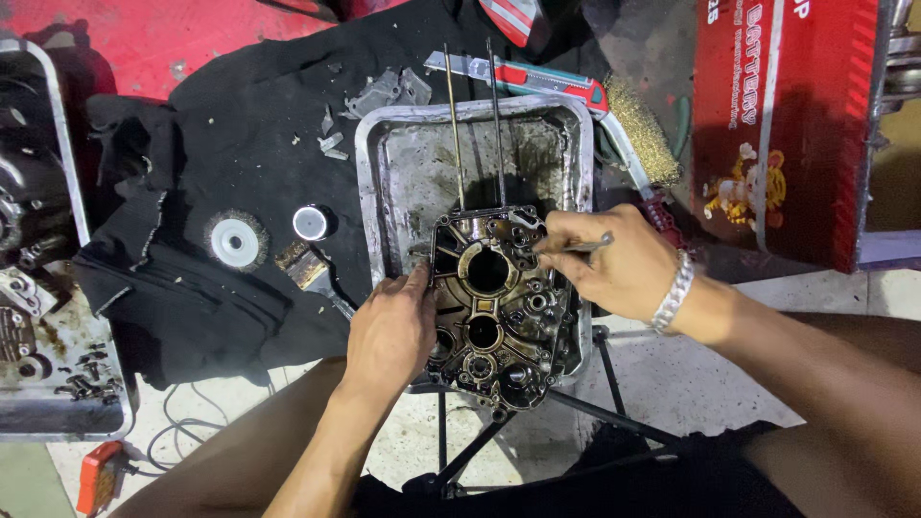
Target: The person scrubs a disassembled engine cylinder head with a brush and applies liquid from a bottle to the part. They continue scrubbing and wiping the component while seated at a low workbench.
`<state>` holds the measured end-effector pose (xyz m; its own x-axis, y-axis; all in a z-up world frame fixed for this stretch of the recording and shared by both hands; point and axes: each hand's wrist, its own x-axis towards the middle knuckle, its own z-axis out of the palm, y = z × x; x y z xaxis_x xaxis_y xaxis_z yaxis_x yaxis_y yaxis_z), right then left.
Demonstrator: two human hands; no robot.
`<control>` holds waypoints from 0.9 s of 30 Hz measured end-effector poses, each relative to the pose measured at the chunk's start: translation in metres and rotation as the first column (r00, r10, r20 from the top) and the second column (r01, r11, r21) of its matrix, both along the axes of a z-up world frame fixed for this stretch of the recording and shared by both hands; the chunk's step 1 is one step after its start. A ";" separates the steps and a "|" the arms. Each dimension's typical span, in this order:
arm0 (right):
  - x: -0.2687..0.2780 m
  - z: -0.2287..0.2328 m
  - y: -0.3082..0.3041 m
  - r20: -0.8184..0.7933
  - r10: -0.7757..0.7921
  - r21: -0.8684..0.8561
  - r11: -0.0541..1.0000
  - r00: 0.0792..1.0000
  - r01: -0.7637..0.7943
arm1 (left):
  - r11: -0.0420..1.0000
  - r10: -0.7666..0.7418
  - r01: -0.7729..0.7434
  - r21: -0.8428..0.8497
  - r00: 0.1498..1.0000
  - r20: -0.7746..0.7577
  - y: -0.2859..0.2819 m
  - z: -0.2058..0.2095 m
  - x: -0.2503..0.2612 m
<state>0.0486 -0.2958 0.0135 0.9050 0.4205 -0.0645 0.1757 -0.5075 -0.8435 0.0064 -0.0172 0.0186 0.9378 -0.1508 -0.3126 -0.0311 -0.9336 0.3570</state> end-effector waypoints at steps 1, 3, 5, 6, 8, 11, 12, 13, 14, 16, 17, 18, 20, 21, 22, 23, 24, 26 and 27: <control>0.004 0.003 0.000 -0.038 0.017 -0.035 0.999 0.999 -0.019 | 1.000 -0.024 0.025 -0.017 0.999 0.030 0.001 0.000 0.001; 0.009 0.013 0.003 -0.157 0.013 -0.133 0.991 0.987 -0.034 | 0.996 -0.074 0.078 -0.051 0.993 0.090 0.001 0.001 0.001; 0.013 0.021 0.008 -0.236 0.031 -0.230 0.969 0.971 -0.087 | 0.998 -0.053 0.055 -0.023 0.997 0.051 0.001 0.001 0.001; 0.014 0.023 0.012 -0.257 0.056 -0.275 0.953 0.965 -0.129 | 0.999 -0.043 0.043 -0.009 0.999 0.032 0.000 0.000 0.002; 0.014 0.027 0.017 -0.145 0.135 -0.319 0.931 0.980 -0.175 | 0.997 -0.063 0.065 -0.029 0.996 0.061 0.000 -0.001 0.001; 0.012 0.027 0.025 0.066 0.241 -0.385 0.902 0.968 -0.198 | 0.995 -0.079 0.085 -0.052 0.991 0.104 0.002 -0.003 -0.001; 0.016 0.026 0.027 0.004 0.242 -0.445 0.869 0.970 -0.215 | 0.994 -0.083 0.091 -0.059 0.989 0.120 0.003 -0.004 -0.001; 0.020 0.025 0.028 -0.057 0.237 -0.503 0.832 0.970 -0.233 | 0.994 -0.083 0.089 -0.057 0.990 0.111 0.003 -0.005 -0.002; 0.022 0.025 0.027 -0.064 0.235 -0.496 0.836 0.970 -0.235 | 0.995 -0.082 0.088 -0.054 0.991 0.103 0.003 -0.006 -0.002; 0.027 0.023 0.027 -0.067 0.229 -0.483 0.844 0.971 -0.233 | 0.994 -0.090 0.095 -0.046 0.990 0.109 0.004 -0.007 -0.002; 0.028 0.022 0.028 -0.041 0.233 -0.436 0.871 0.972 -0.227 | 0.994 -0.099 0.105 -0.041 0.988 0.121 0.004 -0.007 -0.002; 0.029 0.021 0.028 -0.015 0.235 -0.387 0.895 0.972 -0.222 | 0.993 -0.108 0.114 -0.036 0.985 0.132 0.004 -0.007 -0.001; 0.029 0.020 0.028 0.007 0.249 -0.377 0.898 0.968 -0.228 | 0.993 -0.102 0.109 -0.042 0.986 0.135 0.004 -0.007 -0.001; 0.028 0.020 0.028 0.002 0.265 -0.414 0.878 0.964 -0.241 | 0.994 -0.098 0.104 -0.044 0.986 0.133 0.004 -0.007 -0.001; 0.026 0.019 0.029 -0.005 0.281 -0.450 0.857 0.960 -0.253 | 0.994 -0.099 0.105 -0.043 0.986 0.133 0.003 -0.008 -0.002; 0.025 0.019 0.030 0.017 0.284 -0.425 0.870 0.959 -0.250 | 0.994 -0.098 0.104 -0.040 0.986 0.132 0.003 -0.008 -0.002; 0.024 0.019 0.029 0.040 0.286 -0.400 0.883 0.957 -0.247 | 0.994 -0.097 0.103 -0.037 0.987 0.131 0.004 -0.009 -0.002; 0.023 0.020 0.026 0.040 0.263 -0.346 0.909 0.964 -0.234 | 0.994 -0.098 0.102 -0.028 0.988 0.115 0.004 -0.011 -0.002; 0.025 0.021 0.023 0.021 0.240 -0.319 0.922 0.971 -0.221 | 0.995 -0.099 0.102 -0.023 0.989 0.111 0.004 -0.011 -0.002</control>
<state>0.0737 -0.2725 0.0346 0.7919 0.5847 -0.1760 0.3634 -0.6829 -0.6337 0.0047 -0.0128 0.0077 0.9460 -0.2531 -0.2028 -0.1645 -0.9133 0.3726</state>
